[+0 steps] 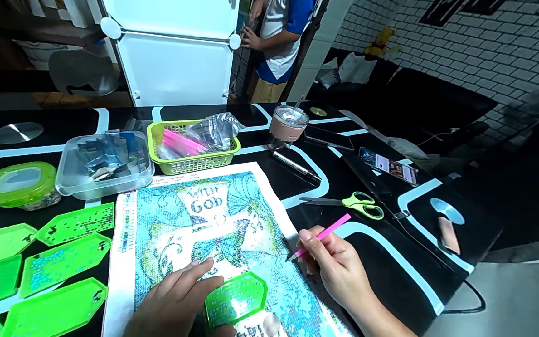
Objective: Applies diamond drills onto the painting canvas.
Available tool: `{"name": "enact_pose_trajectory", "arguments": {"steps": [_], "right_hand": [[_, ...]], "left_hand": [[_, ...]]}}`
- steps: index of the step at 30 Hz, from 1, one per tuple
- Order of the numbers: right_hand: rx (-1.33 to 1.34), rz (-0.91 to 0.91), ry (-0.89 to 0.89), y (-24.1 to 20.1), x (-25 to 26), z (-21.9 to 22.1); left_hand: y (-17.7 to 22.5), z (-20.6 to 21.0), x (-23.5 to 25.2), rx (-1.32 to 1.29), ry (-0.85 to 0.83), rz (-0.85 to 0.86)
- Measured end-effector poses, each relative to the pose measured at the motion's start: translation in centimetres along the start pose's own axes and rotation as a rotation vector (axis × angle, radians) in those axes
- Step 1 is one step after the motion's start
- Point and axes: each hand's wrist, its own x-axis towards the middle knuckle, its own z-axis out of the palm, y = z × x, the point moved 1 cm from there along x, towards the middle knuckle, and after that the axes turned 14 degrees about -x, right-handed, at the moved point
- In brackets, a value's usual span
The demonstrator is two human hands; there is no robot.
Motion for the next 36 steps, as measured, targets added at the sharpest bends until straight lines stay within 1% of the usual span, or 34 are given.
{"name": "enact_pose_trajectory", "arguments": {"steps": [3,12,20,22,24,26,29,31,33,36], "right_hand": [[-0.026,-0.043,-0.010,0.2,-0.2,0.1],[-0.094,-0.097,-0.034,0.4,-0.2,0.4],[-0.339,-0.264,-0.048,0.3,-0.2,0.3],[-0.380,-0.262,-0.097,-0.1,-0.1,-0.2],[-0.409,-0.217,-0.168,-0.7,0.3,-1.0],[-0.375,-0.172,-0.199,-1.4,0.6,-1.3],[-0.191,-0.185,-0.161,-2.8,0.5,0.4],[-0.108,-0.240,-0.205,-3.5,0.2,2.1],[-0.141,-0.297,-0.254,-4.0,0.0,3.4],[-0.268,-0.329,-0.277,-3.9,0.0,4.5]], "left_hand": [[-0.1,-0.1,0.0,-0.008,-0.013,-0.003],[0.0,-0.2,-0.1,-0.007,-0.018,-0.007],[-0.2,-0.2,-0.2,-0.006,-0.014,0.014],[-0.3,-0.1,-0.2,-0.009,-0.007,0.016],[-0.2,-0.1,-0.3,-0.007,-0.001,0.008],[-0.1,-0.1,-0.3,-0.002,0.006,0.006],[-0.2,0.0,-0.3,0.010,0.017,0.001],[-0.2,0.1,-0.4,0.009,0.025,-0.002],[-0.2,0.3,-0.4,0.016,0.042,0.005],[-0.2,0.4,-0.3,0.037,0.062,0.019]]}}
